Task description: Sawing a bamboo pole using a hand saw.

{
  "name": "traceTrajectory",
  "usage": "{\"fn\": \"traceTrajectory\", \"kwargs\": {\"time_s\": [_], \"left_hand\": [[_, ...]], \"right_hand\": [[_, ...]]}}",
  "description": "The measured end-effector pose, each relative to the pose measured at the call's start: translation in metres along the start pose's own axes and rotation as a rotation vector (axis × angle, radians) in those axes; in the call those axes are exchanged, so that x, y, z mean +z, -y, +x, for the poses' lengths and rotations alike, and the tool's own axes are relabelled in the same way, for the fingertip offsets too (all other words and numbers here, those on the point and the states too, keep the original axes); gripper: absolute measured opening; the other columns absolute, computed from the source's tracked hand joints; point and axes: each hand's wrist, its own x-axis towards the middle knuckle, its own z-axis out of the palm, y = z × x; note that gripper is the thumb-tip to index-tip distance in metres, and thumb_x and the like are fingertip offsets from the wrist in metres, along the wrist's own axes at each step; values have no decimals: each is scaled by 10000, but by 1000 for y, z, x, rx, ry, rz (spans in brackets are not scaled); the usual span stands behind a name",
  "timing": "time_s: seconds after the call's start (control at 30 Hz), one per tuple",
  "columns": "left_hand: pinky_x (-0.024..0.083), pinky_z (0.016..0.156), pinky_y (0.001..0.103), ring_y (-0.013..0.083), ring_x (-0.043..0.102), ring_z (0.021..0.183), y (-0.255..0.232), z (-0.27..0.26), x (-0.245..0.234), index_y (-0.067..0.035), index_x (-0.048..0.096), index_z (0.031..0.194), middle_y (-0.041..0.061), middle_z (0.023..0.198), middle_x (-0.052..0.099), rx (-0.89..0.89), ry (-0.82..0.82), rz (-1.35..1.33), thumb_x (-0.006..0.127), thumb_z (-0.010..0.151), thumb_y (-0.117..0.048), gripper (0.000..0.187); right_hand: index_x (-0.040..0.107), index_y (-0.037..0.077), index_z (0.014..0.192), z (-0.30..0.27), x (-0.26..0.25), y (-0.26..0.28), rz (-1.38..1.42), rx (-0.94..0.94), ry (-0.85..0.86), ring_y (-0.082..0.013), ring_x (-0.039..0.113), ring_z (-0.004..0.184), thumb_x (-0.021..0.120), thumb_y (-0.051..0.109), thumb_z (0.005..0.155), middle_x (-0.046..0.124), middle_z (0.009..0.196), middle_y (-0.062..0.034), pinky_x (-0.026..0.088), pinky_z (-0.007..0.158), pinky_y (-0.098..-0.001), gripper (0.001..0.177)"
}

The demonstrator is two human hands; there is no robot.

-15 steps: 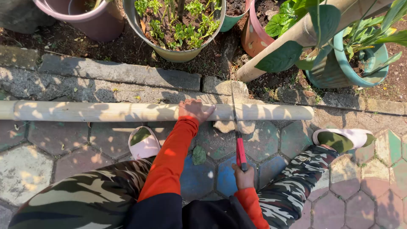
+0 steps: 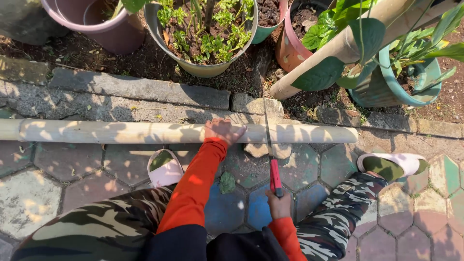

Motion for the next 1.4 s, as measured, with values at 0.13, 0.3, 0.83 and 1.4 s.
{"fn": "traceTrajectory", "kwargs": {"time_s": [0.13, 0.3, 0.83, 1.4], "left_hand": [[471, 1057, 479, 245, 695, 1163, -1, -5, -9, -123, 621, 1328, 114, 1318, 659, -25, 78, -21, 242, 948, -812, 873], [383, 1105, 515, 259, 578, 1276, 3, 13, 9, -109, 579, 1365, 132, 1344, 625, -13, -36, -25, 254, 922, -832, 908], [455, 1043, 467, 225, 629, 1148, -1, 6, -11, -120, 646, 1254, 116, 1191, 689, -23, -9, 1, 242, 936, -828, 875], [424, 1081, 499, 291, 600, 1238, 5, -3, -6, -99, 652, 1266, 136, 1279, 664, 17, -173, -7, 312, 932, -798, 846]], "right_hand": [[597, 36, 697, 60, 47, 82, 14, -159, 23, -122, 422, 473, 769, 110, 788, 506, 565, -17, 322, 438, -345, 208], [596, 31, 712, 15, 11, 18, 134, -1, -6, -160, 473, 440, 800, 99, 733, 535, 544, -23, 365, 433, -354, 217], [557, 11, 694, -45, -49, -19, 278, 149, 145, -160, 407, 387, 829, 162, 759, 466, 519, -29, 310, 385, -356, 318], [654, 7, 773, -38, -16, -30, 165, 125, 4, -156, 492, 412, 810, 72, 724, 549, 539, -44, 391, 401, -342, 176]]}}
